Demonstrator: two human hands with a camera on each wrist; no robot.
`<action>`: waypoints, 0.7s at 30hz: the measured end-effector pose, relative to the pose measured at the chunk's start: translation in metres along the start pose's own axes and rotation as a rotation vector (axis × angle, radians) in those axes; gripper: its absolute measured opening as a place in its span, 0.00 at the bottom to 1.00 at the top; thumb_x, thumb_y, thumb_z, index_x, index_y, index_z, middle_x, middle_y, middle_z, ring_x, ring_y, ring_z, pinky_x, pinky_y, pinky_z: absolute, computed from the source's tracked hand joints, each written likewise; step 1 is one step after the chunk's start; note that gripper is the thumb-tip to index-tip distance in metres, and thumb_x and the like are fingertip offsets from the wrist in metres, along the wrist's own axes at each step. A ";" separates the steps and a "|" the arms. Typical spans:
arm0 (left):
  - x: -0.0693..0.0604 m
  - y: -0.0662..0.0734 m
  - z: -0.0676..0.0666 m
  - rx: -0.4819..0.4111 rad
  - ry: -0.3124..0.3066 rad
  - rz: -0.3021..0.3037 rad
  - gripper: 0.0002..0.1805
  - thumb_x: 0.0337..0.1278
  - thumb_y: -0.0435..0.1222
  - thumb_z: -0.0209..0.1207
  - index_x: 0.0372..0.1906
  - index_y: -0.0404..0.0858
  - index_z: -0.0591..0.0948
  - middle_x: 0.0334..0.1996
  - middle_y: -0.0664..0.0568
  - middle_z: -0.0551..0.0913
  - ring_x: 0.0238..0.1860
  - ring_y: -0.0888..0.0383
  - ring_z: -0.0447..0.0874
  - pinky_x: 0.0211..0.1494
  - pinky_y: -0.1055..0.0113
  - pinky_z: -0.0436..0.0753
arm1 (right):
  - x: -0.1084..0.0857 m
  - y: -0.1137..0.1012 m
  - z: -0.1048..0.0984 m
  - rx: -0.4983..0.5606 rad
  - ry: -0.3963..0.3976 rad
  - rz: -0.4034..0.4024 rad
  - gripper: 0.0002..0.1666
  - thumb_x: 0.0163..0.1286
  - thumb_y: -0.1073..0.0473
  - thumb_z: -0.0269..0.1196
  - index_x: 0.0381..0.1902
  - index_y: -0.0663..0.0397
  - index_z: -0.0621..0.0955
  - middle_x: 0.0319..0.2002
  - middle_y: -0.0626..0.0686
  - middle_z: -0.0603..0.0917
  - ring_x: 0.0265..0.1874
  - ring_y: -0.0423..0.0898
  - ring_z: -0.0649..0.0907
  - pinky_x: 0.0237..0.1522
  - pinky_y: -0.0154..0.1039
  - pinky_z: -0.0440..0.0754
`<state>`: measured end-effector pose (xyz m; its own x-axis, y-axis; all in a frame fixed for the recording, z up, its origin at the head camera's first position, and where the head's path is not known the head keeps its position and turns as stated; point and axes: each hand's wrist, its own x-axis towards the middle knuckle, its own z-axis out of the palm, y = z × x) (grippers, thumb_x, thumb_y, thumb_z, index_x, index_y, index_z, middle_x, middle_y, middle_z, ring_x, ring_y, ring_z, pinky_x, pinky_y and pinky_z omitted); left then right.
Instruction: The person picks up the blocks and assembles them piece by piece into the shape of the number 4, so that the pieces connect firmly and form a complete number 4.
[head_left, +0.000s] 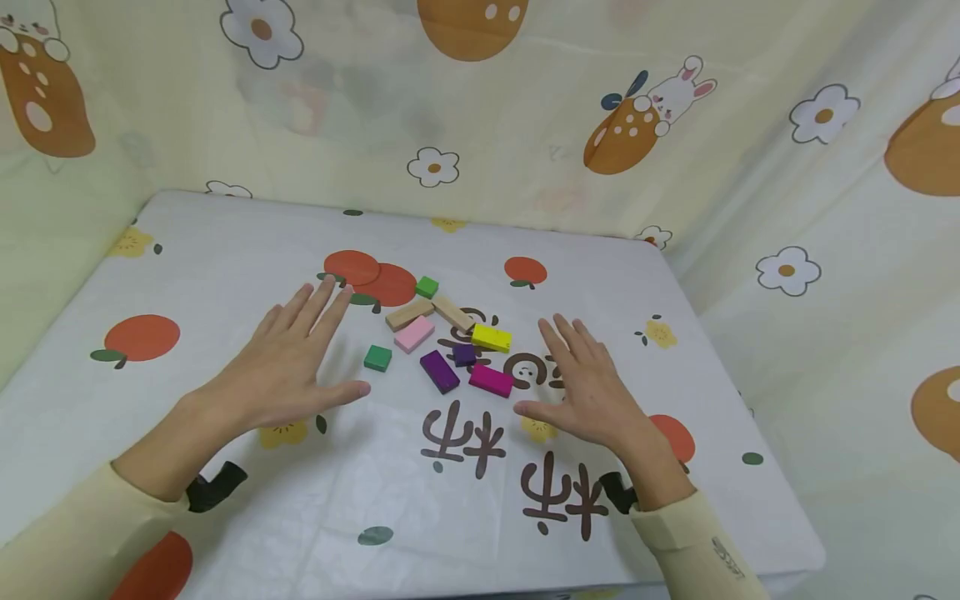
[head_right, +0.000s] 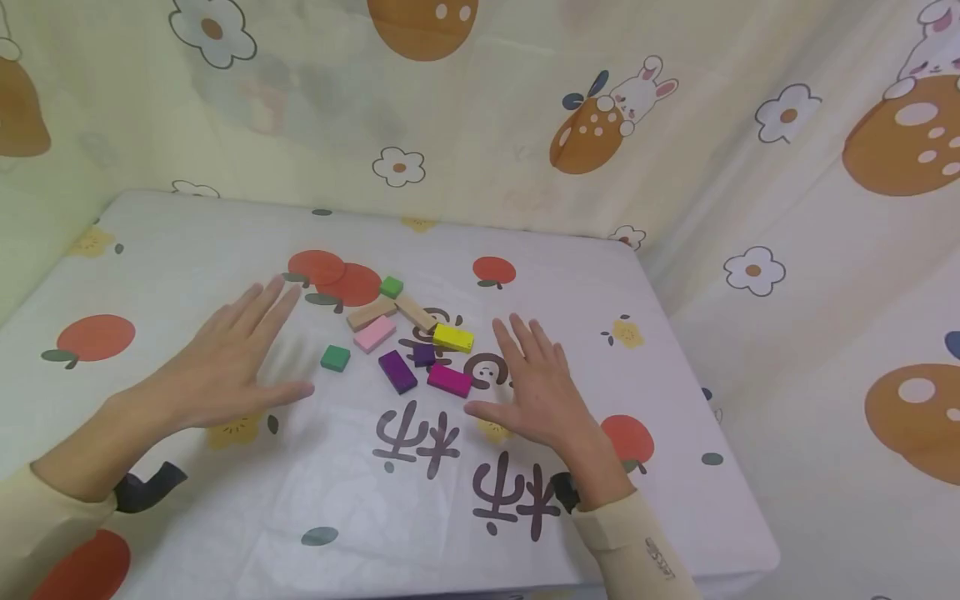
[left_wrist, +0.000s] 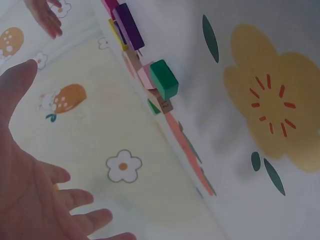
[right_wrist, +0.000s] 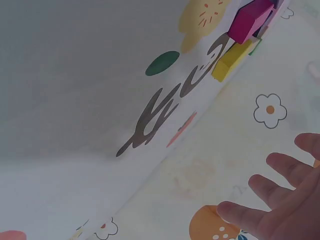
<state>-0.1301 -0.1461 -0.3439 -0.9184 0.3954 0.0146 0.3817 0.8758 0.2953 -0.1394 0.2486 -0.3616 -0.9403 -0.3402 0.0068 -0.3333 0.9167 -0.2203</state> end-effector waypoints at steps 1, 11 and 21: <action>0.000 0.000 0.000 0.000 -0.001 0.000 0.64 0.60 0.68 0.58 0.84 0.41 0.37 0.85 0.42 0.33 0.84 0.33 0.36 0.78 0.27 0.47 | 0.001 -0.001 0.000 -0.002 -0.004 -0.001 0.70 0.56 0.28 0.72 0.85 0.47 0.50 0.84 0.59 0.49 0.83 0.64 0.49 0.77 0.73 0.49; 0.003 0.006 0.004 -0.008 -0.032 0.010 0.64 0.61 0.68 0.59 0.85 0.41 0.37 0.85 0.41 0.35 0.84 0.33 0.37 0.79 0.28 0.47 | 0.008 -0.010 0.003 -0.039 -0.058 -0.004 0.60 0.60 0.33 0.71 0.83 0.44 0.58 0.83 0.59 0.56 0.82 0.65 0.50 0.76 0.74 0.50; 0.013 0.015 0.019 -0.012 -0.060 0.026 0.61 0.62 0.67 0.58 0.85 0.42 0.39 0.85 0.42 0.37 0.84 0.34 0.38 0.78 0.29 0.50 | 0.020 -0.020 0.016 -0.034 -0.119 -0.051 0.42 0.67 0.56 0.65 0.78 0.44 0.69 0.78 0.59 0.67 0.79 0.64 0.61 0.75 0.68 0.63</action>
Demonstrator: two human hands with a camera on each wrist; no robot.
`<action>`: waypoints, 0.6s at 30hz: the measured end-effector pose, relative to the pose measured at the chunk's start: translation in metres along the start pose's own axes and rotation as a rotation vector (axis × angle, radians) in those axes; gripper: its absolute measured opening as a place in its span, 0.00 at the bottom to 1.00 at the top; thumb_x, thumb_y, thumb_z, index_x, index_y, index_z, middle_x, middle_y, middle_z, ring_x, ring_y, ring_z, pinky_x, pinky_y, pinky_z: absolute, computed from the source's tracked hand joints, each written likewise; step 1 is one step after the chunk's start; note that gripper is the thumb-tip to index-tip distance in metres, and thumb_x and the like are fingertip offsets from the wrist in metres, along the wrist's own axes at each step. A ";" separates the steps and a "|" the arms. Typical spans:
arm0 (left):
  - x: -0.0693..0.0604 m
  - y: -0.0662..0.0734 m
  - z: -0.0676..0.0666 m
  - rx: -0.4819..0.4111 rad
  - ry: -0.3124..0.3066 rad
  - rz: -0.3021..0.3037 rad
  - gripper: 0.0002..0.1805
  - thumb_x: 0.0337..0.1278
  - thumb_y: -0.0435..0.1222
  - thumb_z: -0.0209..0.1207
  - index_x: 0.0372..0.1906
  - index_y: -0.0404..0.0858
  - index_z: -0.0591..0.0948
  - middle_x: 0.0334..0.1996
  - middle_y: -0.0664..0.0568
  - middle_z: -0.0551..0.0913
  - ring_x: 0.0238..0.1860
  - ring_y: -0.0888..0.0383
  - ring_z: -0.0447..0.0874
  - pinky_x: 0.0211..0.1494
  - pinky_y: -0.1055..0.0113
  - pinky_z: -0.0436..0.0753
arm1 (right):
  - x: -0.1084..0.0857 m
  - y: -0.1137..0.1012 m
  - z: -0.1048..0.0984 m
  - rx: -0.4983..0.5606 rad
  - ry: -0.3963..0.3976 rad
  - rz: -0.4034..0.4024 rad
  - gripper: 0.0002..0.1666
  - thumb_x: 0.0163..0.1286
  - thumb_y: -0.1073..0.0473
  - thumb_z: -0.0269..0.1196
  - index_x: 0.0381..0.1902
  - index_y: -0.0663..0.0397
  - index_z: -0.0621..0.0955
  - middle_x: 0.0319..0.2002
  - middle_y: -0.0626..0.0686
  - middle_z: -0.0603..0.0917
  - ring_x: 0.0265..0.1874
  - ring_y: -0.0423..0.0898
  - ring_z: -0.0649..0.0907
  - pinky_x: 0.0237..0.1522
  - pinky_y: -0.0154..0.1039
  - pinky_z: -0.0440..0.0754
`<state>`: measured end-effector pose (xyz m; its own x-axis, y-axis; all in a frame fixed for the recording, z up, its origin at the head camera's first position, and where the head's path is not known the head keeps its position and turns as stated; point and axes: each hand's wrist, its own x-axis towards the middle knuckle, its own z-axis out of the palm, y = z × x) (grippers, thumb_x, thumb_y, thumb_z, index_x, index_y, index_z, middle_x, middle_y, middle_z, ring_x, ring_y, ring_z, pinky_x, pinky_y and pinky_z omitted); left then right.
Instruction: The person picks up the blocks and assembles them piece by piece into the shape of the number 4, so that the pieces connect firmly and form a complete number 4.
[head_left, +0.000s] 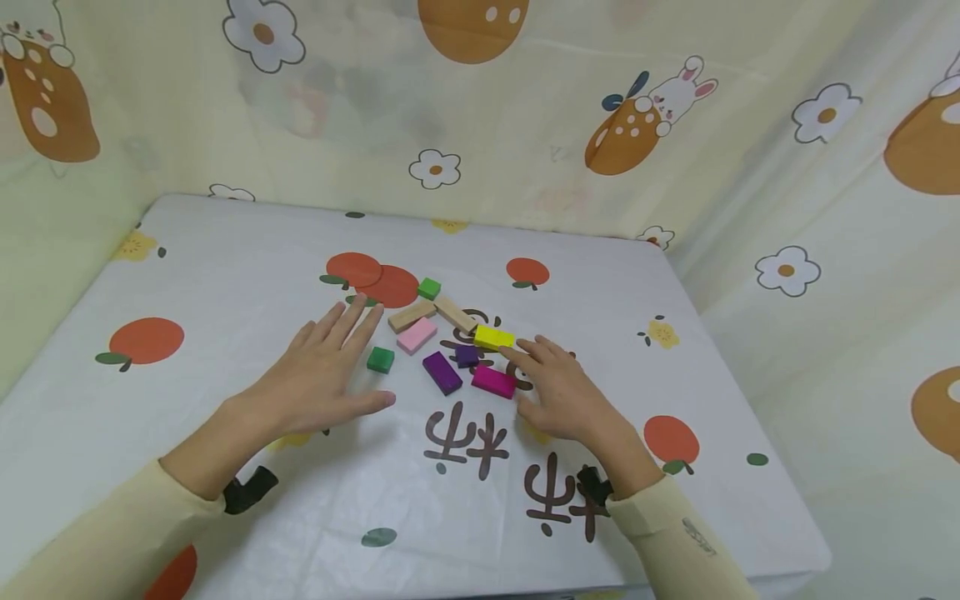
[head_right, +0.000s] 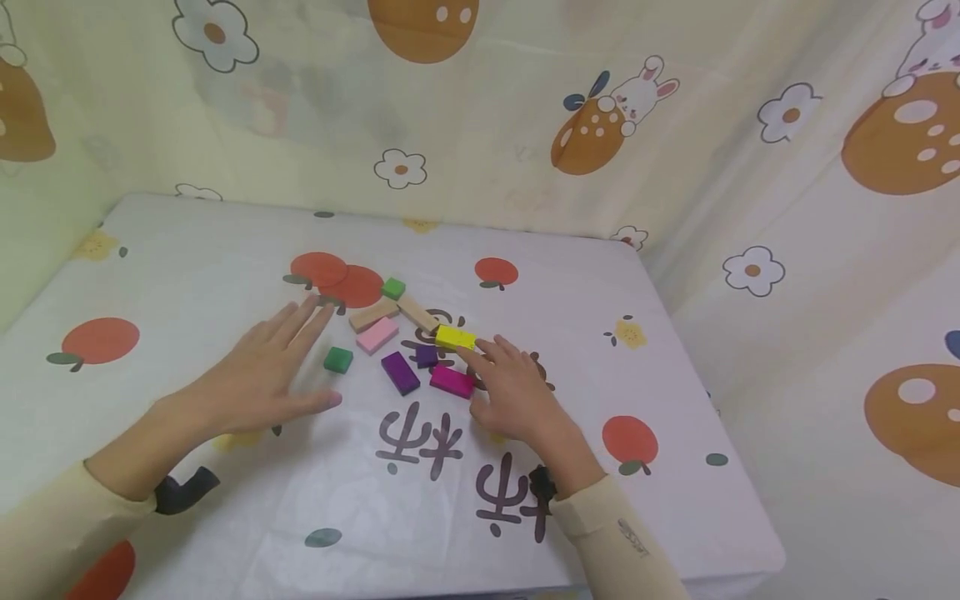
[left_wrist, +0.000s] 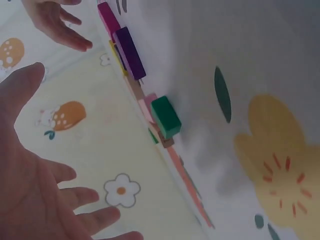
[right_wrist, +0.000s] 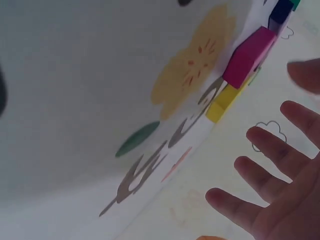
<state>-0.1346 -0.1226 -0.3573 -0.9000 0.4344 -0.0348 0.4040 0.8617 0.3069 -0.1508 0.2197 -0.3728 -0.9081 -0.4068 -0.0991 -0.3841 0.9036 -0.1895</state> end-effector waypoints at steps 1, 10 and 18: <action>0.001 0.001 0.002 -0.003 -0.003 0.003 0.61 0.63 0.66 0.58 0.85 0.42 0.39 0.85 0.42 0.37 0.84 0.34 0.38 0.78 0.29 0.51 | 0.001 -0.001 0.001 0.004 -0.008 0.002 0.41 0.67 0.58 0.64 0.78 0.43 0.69 0.77 0.58 0.68 0.78 0.63 0.63 0.74 0.67 0.64; 0.014 0.004 0.018 -0.014 -0.016 0.016 0.56 0.67 0.60 0.59 0.85 0.40 0.42 0.85 0.40 0.40 0.83 0.34 0.41 0.78 0.30 0.53 | 0.010 -0.008 0.007 0.010 -0.060 -0.058 0.41 0.66 0.68 0.58 0.76 0.37 0.72 0.72 0.58 0.73 0.72 0.60 0.73 0.70 0.61 0.74; 0.026 0.010 0.032 -0.013 -0.028 0.114 0.52 0.68 0.58 0.59 0.85 0.42 0.49 0.84 0.42 0.48 0.83 0.37 0.49 0.79 0.34 0.57 | 0.017 -0.015 0.012 0.006 -0.106 -0.034 0.42 0.66 0.70 0.62 0.74 0.31 0.74 0.71 0.54 0.76 0.69 0.58 0.75 0.70 0.60 0.75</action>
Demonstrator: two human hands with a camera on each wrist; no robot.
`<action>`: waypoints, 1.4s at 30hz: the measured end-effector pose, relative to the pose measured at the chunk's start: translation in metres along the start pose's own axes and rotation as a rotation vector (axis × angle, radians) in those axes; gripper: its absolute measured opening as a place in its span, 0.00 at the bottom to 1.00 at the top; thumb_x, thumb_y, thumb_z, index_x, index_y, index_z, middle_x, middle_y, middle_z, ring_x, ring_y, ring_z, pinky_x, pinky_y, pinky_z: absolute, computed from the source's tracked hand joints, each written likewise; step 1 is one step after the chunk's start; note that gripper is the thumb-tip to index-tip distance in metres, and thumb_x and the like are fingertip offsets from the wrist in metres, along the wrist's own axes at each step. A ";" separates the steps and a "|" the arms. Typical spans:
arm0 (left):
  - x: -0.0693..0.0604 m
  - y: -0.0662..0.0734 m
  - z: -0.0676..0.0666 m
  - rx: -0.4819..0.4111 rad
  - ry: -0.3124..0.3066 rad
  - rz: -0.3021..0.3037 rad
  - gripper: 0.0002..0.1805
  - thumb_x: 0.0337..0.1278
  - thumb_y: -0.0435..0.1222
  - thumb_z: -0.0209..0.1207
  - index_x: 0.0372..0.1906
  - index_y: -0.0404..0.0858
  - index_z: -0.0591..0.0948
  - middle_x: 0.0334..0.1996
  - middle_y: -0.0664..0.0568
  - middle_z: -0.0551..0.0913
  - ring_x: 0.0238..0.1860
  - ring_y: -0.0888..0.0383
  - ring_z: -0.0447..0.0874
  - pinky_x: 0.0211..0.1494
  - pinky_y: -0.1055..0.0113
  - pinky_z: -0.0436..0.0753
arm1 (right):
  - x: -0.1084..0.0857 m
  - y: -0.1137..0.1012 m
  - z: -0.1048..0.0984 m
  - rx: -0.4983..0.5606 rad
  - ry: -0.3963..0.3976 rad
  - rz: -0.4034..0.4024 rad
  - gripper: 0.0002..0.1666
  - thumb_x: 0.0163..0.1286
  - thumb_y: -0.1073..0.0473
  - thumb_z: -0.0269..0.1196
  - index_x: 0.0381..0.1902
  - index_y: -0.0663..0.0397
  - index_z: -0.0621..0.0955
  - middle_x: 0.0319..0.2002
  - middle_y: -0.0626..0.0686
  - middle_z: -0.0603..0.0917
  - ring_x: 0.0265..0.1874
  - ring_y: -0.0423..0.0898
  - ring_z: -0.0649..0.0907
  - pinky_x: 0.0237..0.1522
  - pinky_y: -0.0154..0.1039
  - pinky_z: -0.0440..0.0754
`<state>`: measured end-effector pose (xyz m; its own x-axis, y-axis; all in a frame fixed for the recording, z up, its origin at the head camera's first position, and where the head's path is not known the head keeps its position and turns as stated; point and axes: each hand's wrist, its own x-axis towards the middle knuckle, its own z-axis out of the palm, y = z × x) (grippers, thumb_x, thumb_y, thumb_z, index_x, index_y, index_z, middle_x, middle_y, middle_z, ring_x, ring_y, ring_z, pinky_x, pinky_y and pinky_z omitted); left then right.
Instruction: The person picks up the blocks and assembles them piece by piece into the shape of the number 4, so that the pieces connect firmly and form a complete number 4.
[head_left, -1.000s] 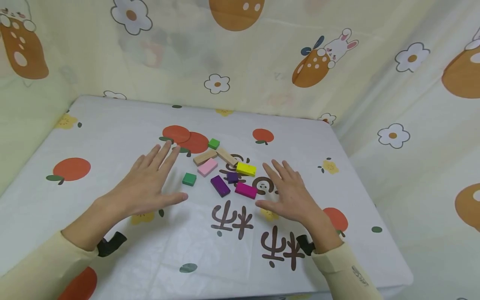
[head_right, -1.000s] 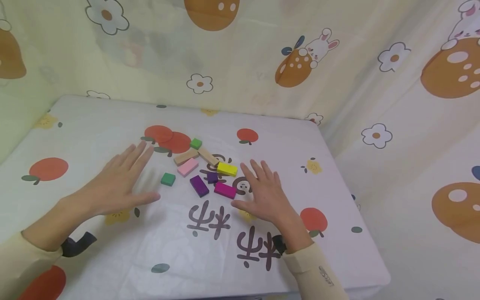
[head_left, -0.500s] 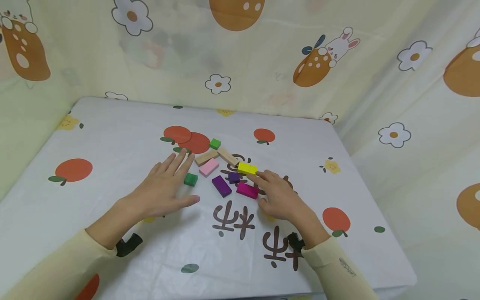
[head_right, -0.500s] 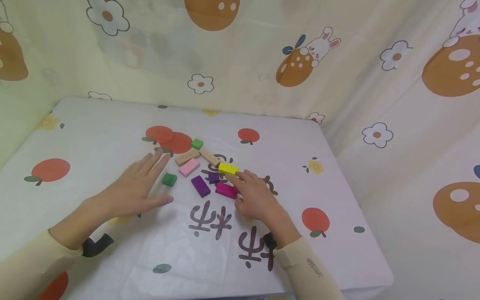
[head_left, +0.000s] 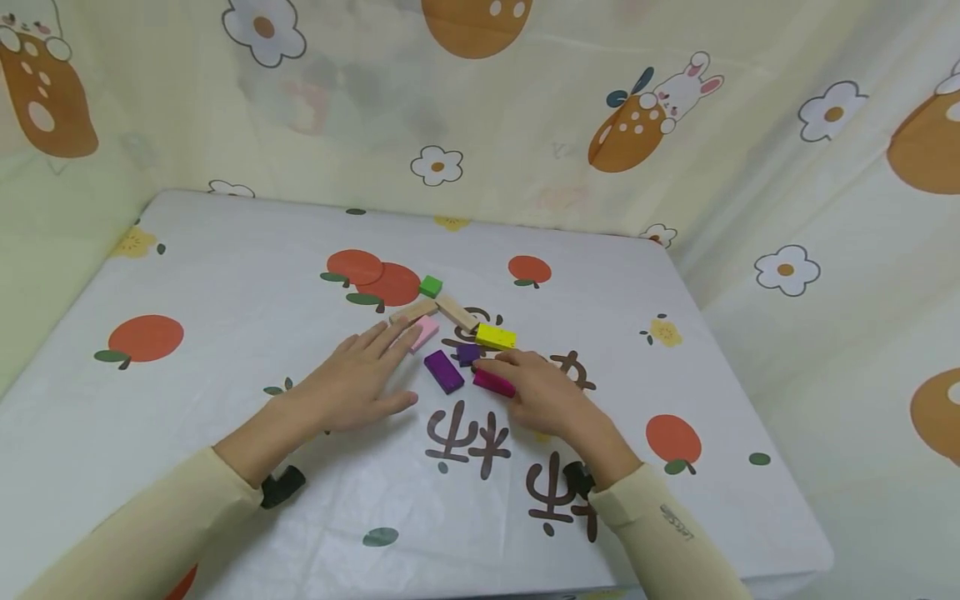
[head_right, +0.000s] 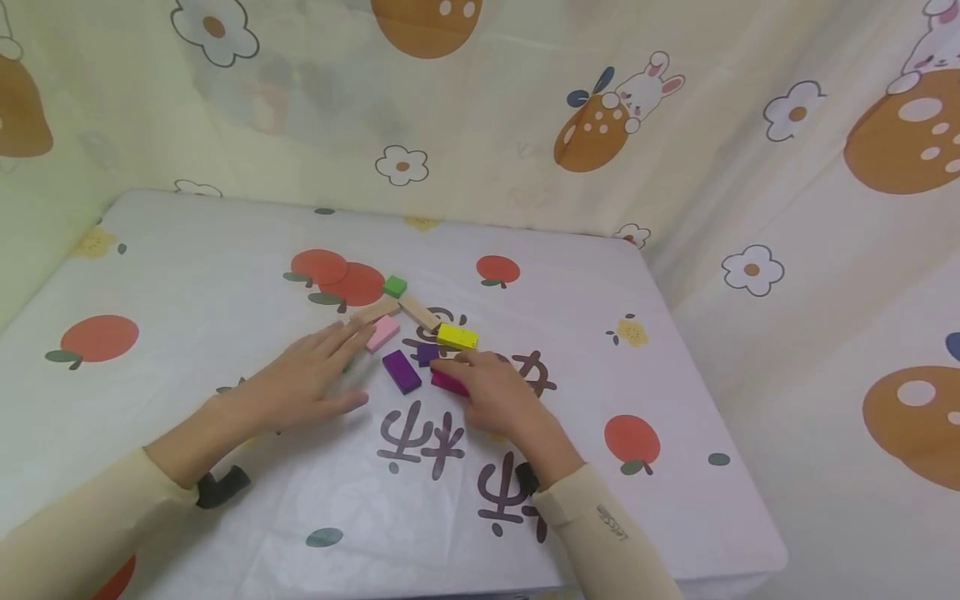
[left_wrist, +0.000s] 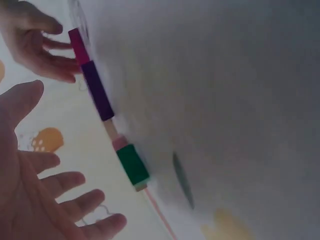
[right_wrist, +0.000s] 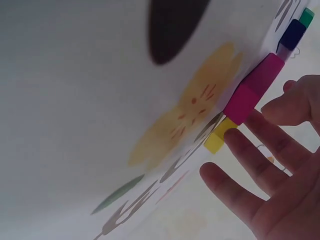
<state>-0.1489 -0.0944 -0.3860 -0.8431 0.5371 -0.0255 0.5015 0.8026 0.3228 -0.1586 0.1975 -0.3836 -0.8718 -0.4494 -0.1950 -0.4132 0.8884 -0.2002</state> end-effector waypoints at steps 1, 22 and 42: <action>0.001 0.001 0.002 0.003 -0.003 0.016 0.51 0.68 0.58 0.59 0.84 0.42 0.50 0.84 0.42 0.50 0.83 0.37 0.49 0.79 0.35 0.58 | 0.001 -0.001 0.000 -0.005 -0.003 0.001 0.42 0.66 0.70 0.63 0.74 0.31 0.74 0.70 0.54 0.76 0.69 0.57 0.76 0.70 0.59 0.75; 0.002 0.010 0.014 0.072 -0.043 0.121 0.42 0.70 0.55 0.59 0.81 0.42 0.61 0.81 0.40 0.60 0.80 0.38 0.57 0.78 0.38 0.63 | 0.004 -0.011 -0.002 -0.057 -0.035 -0.014 0.39 0.66 0.69 0.68 0.72 0.35 0.77 0.64 0.53 0.80 0.65 0.55 0.78 0.70 0.55 0.76; 0.000 0.011 0.013 0.057 -0.042 0.114 0.41 0.70 0.54 0.60 0.81 0.42 0.62 0.81 0.39 0.60 0.81 0.38 0.56 0.78 0.38 0.63 | -0.004 -0.023 -0.008 -0.011 -0.052 0.061 0.41 0.64 0.62 0.73 0.74 0.40 0.74 0.61 0.56 0.79 0.59 0.54 0.79 0.64 0.53 0.82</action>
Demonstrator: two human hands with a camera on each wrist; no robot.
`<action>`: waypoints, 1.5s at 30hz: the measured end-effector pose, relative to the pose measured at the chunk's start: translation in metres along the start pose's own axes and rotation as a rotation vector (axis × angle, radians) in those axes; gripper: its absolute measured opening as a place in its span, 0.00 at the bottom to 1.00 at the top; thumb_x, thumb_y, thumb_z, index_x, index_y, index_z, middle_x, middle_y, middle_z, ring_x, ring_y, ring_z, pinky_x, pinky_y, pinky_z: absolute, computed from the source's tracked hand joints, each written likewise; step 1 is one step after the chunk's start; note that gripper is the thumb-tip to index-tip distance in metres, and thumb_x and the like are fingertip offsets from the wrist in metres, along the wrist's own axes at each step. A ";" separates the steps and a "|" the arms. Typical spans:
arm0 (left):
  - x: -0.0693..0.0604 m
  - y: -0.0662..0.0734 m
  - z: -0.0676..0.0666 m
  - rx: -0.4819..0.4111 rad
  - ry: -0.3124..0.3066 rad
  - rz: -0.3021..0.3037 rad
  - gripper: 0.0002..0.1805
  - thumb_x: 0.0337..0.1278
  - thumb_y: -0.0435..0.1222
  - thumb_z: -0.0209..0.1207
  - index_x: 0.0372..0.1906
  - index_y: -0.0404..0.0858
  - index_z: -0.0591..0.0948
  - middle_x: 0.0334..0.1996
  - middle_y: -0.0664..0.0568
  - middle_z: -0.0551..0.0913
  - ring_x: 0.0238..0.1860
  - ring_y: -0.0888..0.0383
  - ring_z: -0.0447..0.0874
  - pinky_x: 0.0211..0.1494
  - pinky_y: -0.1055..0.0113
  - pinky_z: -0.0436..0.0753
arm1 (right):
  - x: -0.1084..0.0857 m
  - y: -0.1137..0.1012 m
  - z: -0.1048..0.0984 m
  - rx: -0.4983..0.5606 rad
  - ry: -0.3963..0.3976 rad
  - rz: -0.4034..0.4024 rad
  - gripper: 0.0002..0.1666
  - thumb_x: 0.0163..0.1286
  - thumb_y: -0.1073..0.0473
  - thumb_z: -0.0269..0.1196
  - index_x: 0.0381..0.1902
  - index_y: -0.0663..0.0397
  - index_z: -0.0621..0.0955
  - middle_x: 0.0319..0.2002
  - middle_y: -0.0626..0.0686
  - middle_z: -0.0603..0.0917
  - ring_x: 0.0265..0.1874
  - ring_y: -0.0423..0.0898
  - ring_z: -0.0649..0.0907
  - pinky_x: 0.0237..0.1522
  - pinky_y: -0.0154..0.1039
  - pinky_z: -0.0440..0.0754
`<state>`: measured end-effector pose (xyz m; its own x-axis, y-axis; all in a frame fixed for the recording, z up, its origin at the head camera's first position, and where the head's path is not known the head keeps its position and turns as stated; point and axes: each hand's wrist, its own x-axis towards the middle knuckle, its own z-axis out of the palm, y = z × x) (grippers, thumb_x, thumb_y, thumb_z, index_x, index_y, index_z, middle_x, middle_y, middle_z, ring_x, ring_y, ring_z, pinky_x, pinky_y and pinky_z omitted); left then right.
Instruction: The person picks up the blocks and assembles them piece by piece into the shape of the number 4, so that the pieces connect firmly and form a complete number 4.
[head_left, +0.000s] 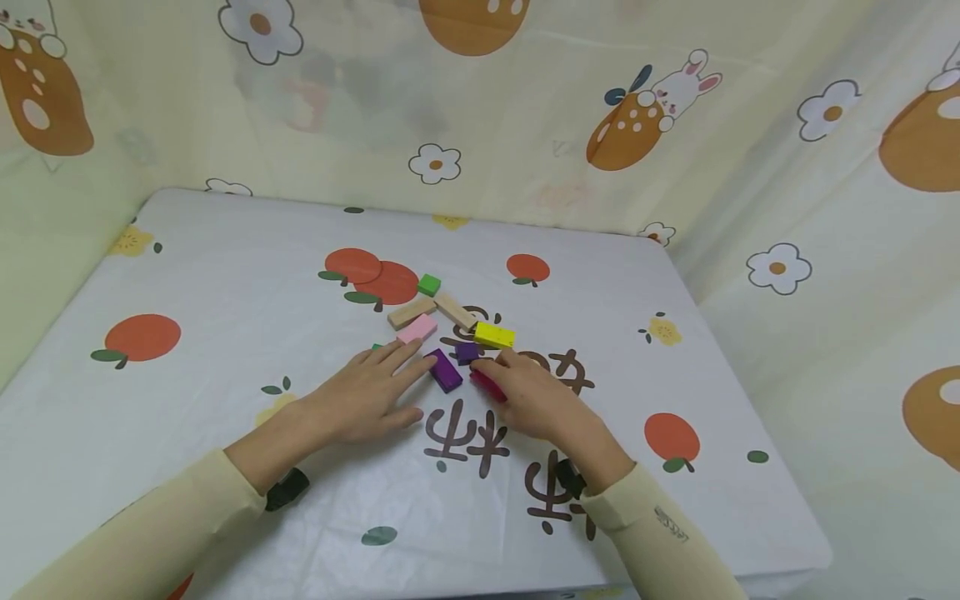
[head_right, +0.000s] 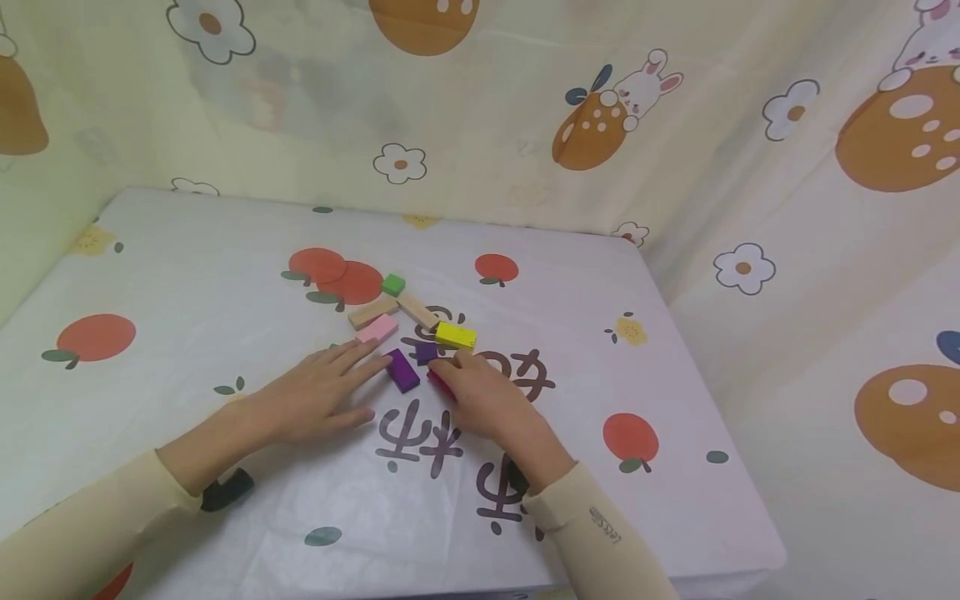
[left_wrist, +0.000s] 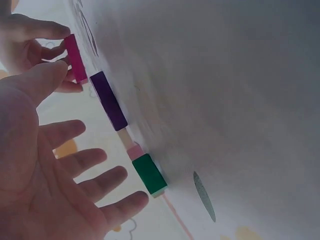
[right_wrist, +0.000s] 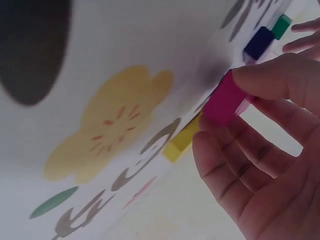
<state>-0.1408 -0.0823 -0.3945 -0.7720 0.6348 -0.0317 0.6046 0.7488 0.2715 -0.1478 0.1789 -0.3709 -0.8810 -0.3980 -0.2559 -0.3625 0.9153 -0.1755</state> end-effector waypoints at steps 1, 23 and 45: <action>0.000 0.000 0.000 0.000 0.002 0.000 0.41 0.70 0.54 0.60 0.81 0.42 0.62 0.81 0.39 0.60 0.81 0.38 0.57 0.78 0.38 0.63 | -0.001 -0.002 -0.001 0.003 -0.003 0.000 0.41 0.64 0.62 0.73 0.74 0.40 0.74 0.62 0.56 0.79 0.59 0.54 0.79 0.63 0.53 0.83; 0.001 0.000 0.003 0.006 -0.010 -0.006 0.42 0.70 0.55 0.60 0.82 0.45 0.61 0.81 0.41 0.59 0.81 0.39 0.56 0.78 0.38 0.63 | -0.006 -0.029 0.008 -0.059 -0.033 -0.130 0.41 0.63 0.39 0.74 0.70 0.50 0.77 0.55 0.53 0.84 0.50 0.48 0.82 0.53 0.43 0.85; 0.001 0.003 0.002 0.012 -0.005 0.011 0.43 0.69 0.55 0.61 0.82 0.44 0.61 0.81 0.42 0.61 0.81 0.40 0.58 0.77 0.38 0.65 | -0.008 -0.034 0.013 -0.071 -0.007 -0.176 0.40 0.62 0.34 0.73 0.66 0.47 0.80 0.47 0.50 0.84 0.40 0.43 0.82 0.41 0.36 0.85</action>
<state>-0.1394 -0.0796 -0.3955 -0.7640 0.6444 -0.0338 0.6158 0.7437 0.2601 -0.1249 0.1497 -0.3751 -0.8000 -0.5527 -0.2335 -0.5317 0.8334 -0.1509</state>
